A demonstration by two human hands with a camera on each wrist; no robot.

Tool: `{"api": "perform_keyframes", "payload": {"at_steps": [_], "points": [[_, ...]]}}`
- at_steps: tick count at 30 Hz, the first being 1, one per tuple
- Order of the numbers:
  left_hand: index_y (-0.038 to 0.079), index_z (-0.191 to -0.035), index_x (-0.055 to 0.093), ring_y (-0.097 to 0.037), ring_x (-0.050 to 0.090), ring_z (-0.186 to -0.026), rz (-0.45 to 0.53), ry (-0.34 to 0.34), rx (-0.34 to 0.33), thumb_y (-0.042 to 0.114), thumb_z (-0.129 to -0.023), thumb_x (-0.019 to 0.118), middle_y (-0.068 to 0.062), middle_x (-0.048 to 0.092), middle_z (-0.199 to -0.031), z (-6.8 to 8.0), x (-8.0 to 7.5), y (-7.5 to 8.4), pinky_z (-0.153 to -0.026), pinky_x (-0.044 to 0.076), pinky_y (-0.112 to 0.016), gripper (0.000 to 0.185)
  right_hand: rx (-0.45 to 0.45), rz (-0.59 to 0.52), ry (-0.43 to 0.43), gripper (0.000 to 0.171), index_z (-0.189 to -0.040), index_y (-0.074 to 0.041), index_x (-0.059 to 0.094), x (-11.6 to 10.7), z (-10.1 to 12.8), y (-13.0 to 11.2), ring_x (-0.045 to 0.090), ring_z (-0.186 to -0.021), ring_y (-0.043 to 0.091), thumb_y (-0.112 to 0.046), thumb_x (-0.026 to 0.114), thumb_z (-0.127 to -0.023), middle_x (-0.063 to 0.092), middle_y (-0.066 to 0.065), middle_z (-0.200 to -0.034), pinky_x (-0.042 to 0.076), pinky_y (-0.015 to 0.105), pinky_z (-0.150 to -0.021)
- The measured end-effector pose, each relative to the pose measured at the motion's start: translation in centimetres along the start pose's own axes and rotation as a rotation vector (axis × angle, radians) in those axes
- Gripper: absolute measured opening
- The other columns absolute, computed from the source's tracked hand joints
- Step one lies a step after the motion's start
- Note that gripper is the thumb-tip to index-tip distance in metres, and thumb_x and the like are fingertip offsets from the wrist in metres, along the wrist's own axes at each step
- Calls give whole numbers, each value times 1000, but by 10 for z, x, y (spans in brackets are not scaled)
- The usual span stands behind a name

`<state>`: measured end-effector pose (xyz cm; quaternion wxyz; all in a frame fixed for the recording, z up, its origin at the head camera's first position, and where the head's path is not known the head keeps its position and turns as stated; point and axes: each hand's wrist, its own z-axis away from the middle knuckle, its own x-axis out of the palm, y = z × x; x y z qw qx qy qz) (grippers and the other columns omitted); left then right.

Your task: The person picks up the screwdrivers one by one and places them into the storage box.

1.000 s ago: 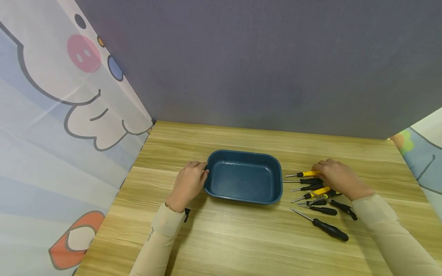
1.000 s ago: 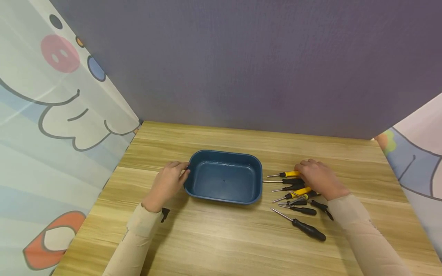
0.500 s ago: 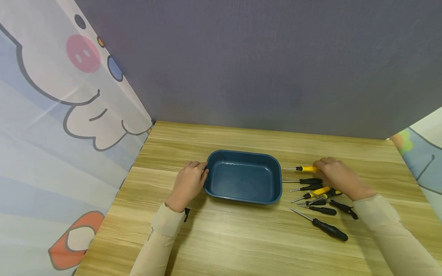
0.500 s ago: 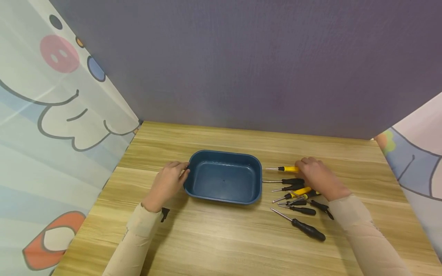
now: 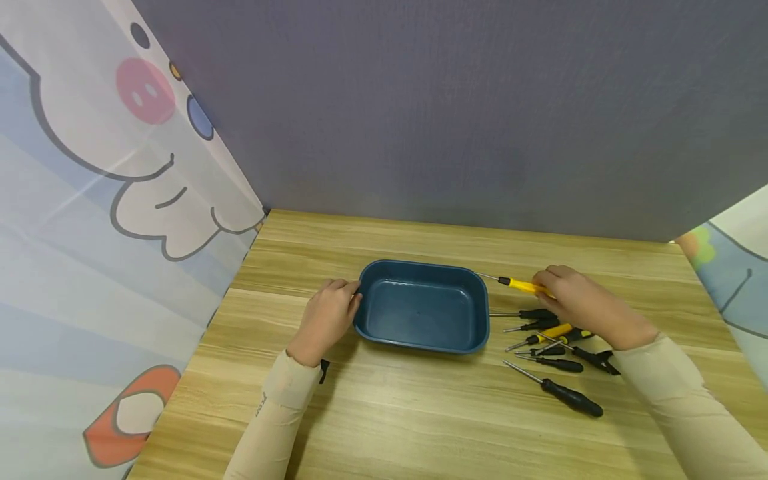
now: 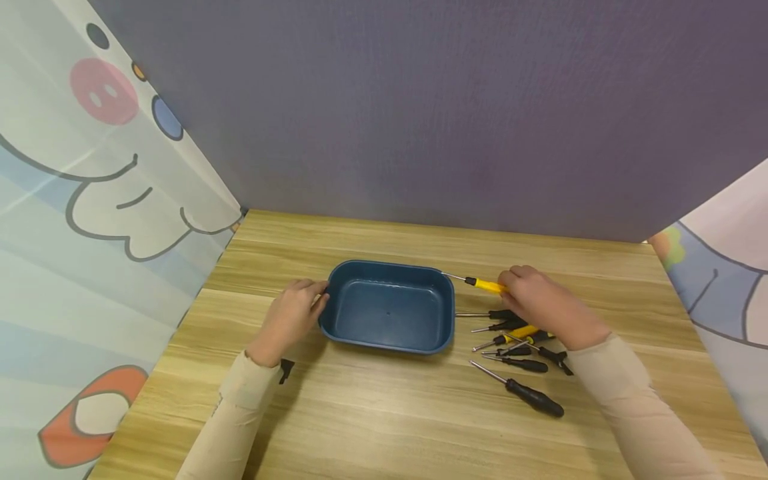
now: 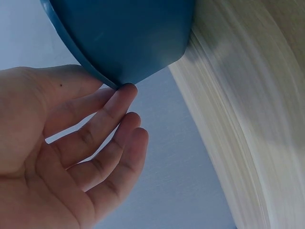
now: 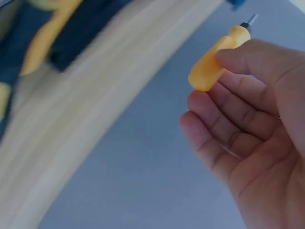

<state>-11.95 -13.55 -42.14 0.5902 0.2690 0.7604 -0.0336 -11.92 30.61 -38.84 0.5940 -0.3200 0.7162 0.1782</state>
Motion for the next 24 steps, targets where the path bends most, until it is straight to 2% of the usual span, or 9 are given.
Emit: {"api": "perform_keyframes", "payload": {"at_steps": [8,16,24], "points": [[-5,-115,72,-34,66,-96,-1,0,3,9,-94,71,-16,71,-105,0,-1,1,-80,58,-42,25,-39,0,-24,19,-94,1,67,-11,-33,-26,53,-68,13,4,80,-80,60,5,-82,52,32,-56],[-5,-115,72,-33,66,-96,-8,-3,1,9,-94,72,-16,71,-105,-1,-2,2,-79,59,-42,25,-59,-43,-72,10,-91,0,67,-5,-69,-48,52,-66,13,3,74,-85,59,4,-81,52,30,-58],[-3,-114,73,-33,66,-96,-12,-16,-13,10,-94,72,-15,71,-105,-1,-1,2,-79,59,-43,24,-51,-87,-199,9,-91,-4,67,8,-103,-68,52,-68,13,-2,75,-88,57,2,-81,52,30,-61]]}}
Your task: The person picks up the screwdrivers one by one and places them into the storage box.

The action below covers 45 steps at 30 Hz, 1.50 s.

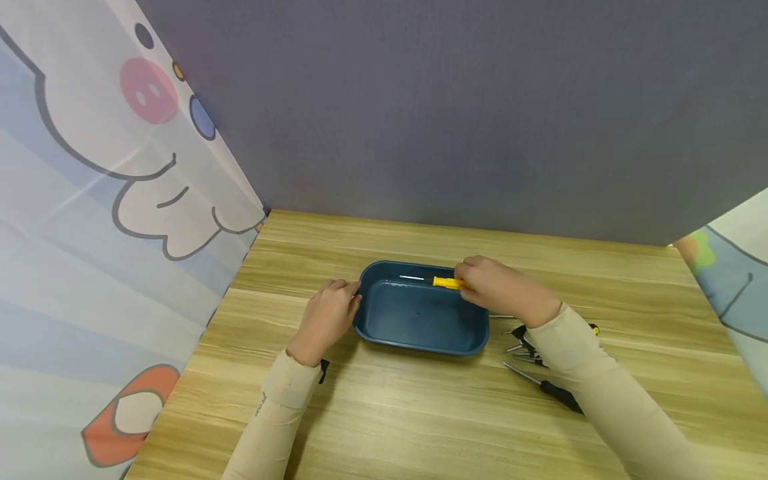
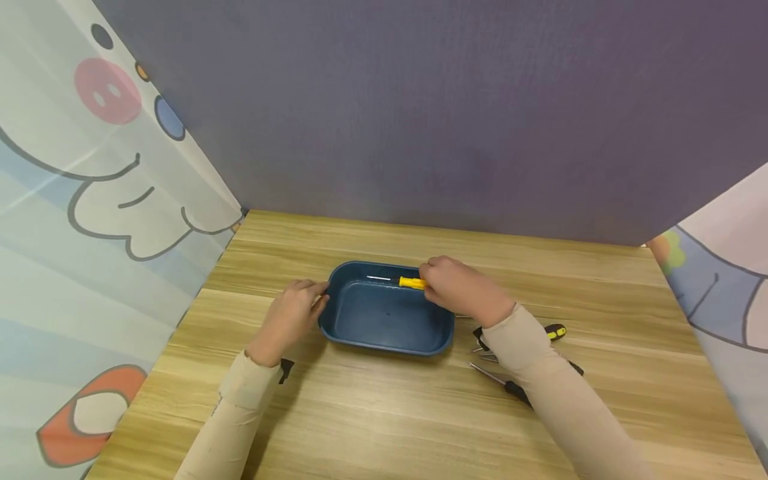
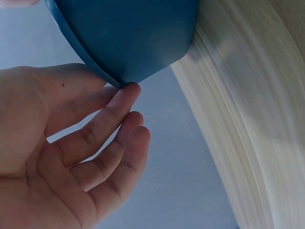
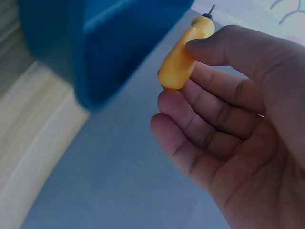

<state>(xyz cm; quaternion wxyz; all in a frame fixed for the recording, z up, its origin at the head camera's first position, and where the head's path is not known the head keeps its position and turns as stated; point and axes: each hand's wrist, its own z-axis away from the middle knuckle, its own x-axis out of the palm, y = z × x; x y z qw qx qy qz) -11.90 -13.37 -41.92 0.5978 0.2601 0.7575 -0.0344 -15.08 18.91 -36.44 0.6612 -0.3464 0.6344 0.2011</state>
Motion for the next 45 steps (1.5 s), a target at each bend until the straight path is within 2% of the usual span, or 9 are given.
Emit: {"api": "perform_keyframes", "payload": {"at_steps": [5,11,16,30,38,45], "points": [[-3,-114,73,-33,66,-96,1,-3,-6,10,-93,72,-15,71,-105,0,1,0,-78,59,-42,24,3,-20,-63,7,-89,-5,67,9,-20,-7,51,-66,12,-4,73,-90,57,1,-79,53,28,-62],[-3,-113,73,-32,66,-96,2,-3,-9,9,-94,71,-14,71,-105,0,0,0,-77,59,-42,23,5,-24,-94,8,-86,-6,66,18,-39,-10,50,-65,13,-3,73,-90,56,0,-76,51,29,-62],[-3,-113,73,-32,66,-95,-2,-4,-6,9,-94,71,-14,71,-105,0,-1,0,-77,59,-41,23,21,-29,-128,5,-89,-4,68,24,-48,-11,54,-68,15,-3,73,-90,60,2,-79,54,31,-65],[-3,-113,73,-32,66,-95,16,6,-4,7,-93,72,-15,71,-104,1,-1,0,-78,59,-41,23,84,50,-260,5,-93,-4,69,39,-63,-18,54,-63,15,-3,66,-95,60,4,-75,52,30,-61],[-3,-114,73,-32,66,-96,21,3,-1,8,-93,72,-15,71,-105,0,0,-1,-79,58,-41,23,112,65,-249,6,-91,-5,69,44,-63,-20,54,-63,16,-2,65,-95,60,5,-75,52,30,-60],[-4,-115,73,-32,66,-96,25,7,12,8,-93,72,-15,71,-105,-1,2,-4,-80,58,-41,24,113,74,-215,6,-97,-1,71,45,-63,-18,59,-67,19,-1,65,-95,63,9,-80,54,31,-62]]}}
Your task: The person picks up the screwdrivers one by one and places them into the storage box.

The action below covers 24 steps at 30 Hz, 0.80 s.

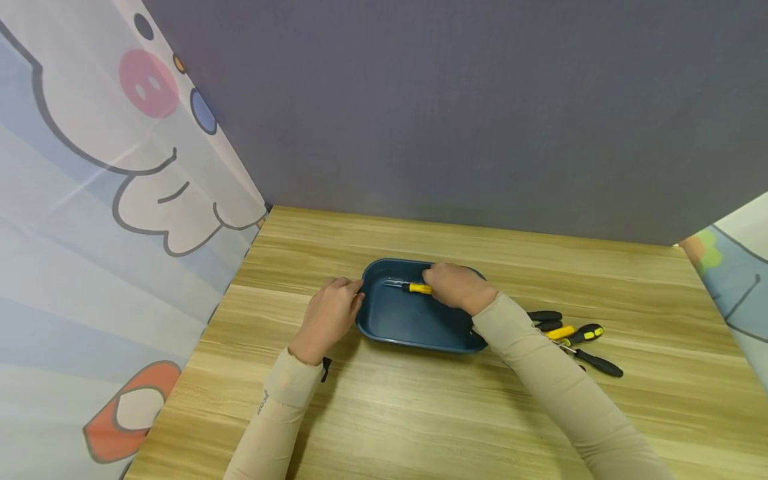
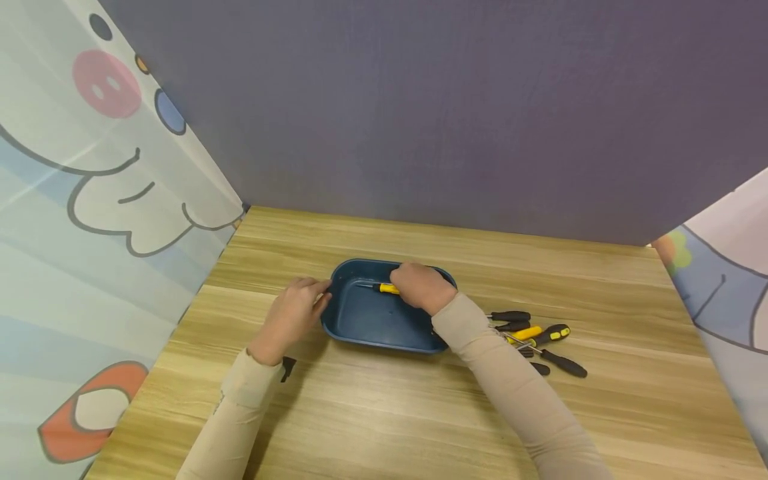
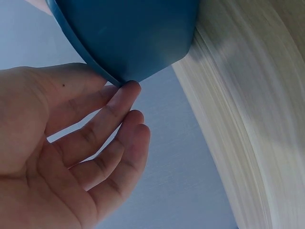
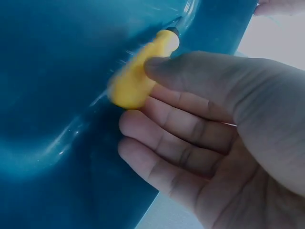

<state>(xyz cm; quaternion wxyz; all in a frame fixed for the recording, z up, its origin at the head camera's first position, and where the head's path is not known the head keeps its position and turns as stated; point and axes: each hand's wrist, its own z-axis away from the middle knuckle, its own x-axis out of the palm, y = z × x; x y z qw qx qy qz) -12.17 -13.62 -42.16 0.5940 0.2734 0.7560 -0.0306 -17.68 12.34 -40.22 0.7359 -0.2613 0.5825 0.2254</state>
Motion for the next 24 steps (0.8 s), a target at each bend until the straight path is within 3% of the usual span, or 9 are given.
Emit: {"api": "perform_keyframes", "payload": {"at_steps": [12,24], "points": [[-4,-114,73,-32,66,-97,6,-2,1,9,-94,71,-15,71,-105,-2,1,1,-80,58,-41,24,7,-3,6,7,-98,-1,69,-7,7,6,59,-69,19,0,63,-95,61,7,-80,53,33,-62],[-4,-114,73,-33,66,-96,6,-7,-1,8,-94,71,-15,71,-106,-2,0,2,-80,58,-41,24,-20,11,149,9,-95,0,68,-27,54,11,58,-70,19,-2,75,-89,60,6,-83,53,31,-61]]}}
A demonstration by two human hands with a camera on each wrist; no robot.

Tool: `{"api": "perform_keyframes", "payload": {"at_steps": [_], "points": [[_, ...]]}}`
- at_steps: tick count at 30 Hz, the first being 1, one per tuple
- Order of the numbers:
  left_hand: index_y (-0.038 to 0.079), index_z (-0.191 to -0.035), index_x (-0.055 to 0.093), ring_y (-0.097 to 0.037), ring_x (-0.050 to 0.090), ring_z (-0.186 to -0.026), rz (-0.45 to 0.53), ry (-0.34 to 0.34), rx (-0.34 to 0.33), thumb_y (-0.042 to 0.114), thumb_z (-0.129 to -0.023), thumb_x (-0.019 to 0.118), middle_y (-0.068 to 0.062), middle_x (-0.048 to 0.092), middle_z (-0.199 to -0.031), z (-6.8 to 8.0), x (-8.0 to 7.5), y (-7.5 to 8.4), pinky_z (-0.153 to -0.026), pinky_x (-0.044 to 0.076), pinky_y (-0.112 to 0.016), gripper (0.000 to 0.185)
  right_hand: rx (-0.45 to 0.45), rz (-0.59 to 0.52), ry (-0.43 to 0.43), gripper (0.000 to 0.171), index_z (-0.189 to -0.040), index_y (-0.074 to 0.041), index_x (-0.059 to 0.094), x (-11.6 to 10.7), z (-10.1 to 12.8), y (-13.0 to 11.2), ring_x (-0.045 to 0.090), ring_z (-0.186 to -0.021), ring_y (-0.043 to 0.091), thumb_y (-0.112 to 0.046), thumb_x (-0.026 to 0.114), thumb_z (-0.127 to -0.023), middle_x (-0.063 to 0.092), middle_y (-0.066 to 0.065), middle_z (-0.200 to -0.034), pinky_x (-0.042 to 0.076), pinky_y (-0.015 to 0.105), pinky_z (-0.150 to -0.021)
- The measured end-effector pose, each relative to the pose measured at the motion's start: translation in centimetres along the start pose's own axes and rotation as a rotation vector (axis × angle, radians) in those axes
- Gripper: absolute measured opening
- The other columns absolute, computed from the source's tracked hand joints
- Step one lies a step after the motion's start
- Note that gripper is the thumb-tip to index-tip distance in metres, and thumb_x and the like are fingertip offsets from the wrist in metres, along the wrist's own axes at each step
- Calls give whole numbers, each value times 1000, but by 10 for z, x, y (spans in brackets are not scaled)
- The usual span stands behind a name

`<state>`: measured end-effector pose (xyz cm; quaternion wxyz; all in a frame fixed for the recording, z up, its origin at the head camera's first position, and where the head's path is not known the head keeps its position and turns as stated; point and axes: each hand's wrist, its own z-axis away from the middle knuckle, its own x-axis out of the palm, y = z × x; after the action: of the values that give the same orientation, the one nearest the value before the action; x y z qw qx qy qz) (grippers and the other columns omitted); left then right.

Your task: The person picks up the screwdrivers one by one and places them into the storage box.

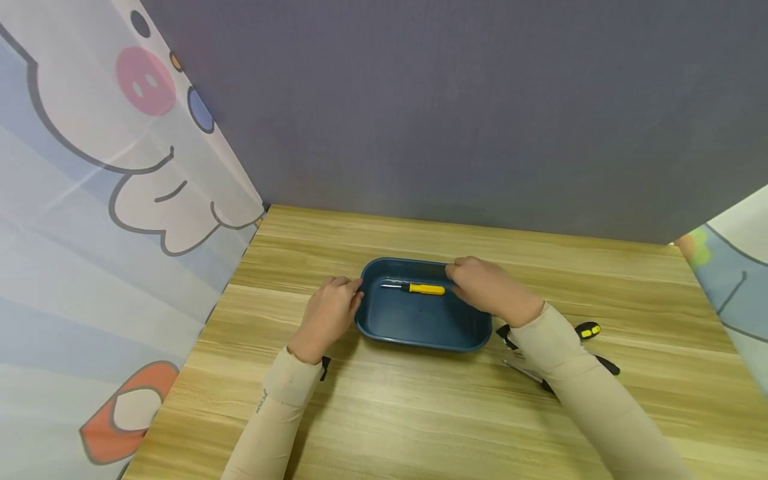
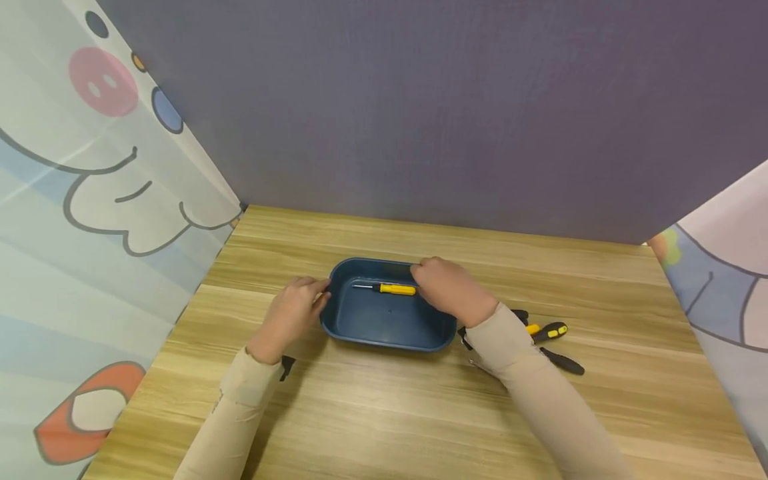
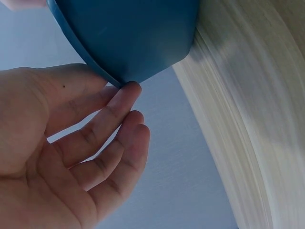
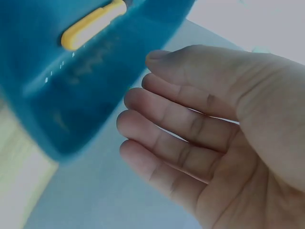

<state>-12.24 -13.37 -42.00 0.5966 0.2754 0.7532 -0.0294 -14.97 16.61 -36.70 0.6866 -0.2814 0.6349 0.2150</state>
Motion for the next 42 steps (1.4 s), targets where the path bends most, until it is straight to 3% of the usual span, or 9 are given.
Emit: {"api": "perform_keyframes", "payload": {"at_steps": [13,20,29,42], "points": [[-5,-114,73,-33,66,-95,-4,0,1,8,-93,72,-16,71,-105,1,-1,-1,-79,58,-41,24,57,0,78,18,-97,2,67,-12,51,17,64,-78,27,0,79,-84,65,12,-90,56,38,-66],[-4,-115,72,-33,66,-96,-6,-7,-7,8,-94,71,-16,71,-106,2,-1,-1,-80,58,-42,25,57,17,111,20,-95,2,66,-3,72,33,65,-77,30,2,80,-81,65,13,-90,57,42,-67],[-4,-115,73,-33,66,-96,-23,-7,-18,9,-93,72,-15,71,-104,2,-1,-1,-79,58,-43,25,101,-11,99,21,-98,2,69,8,97,51,63,-74,25,0,81,-81,65,11,-89,56,38,-63],[-3,-115,73,-33,66,-98,-23,-12,-27,10,-94,72,-15,71,-105,2,0,-1,-80,58,-43,25,158,-68,91,16,-95,-1,70,34,116,74,61,-71,19,3,79,-82,63,5,-86,54,36,-61]]}}
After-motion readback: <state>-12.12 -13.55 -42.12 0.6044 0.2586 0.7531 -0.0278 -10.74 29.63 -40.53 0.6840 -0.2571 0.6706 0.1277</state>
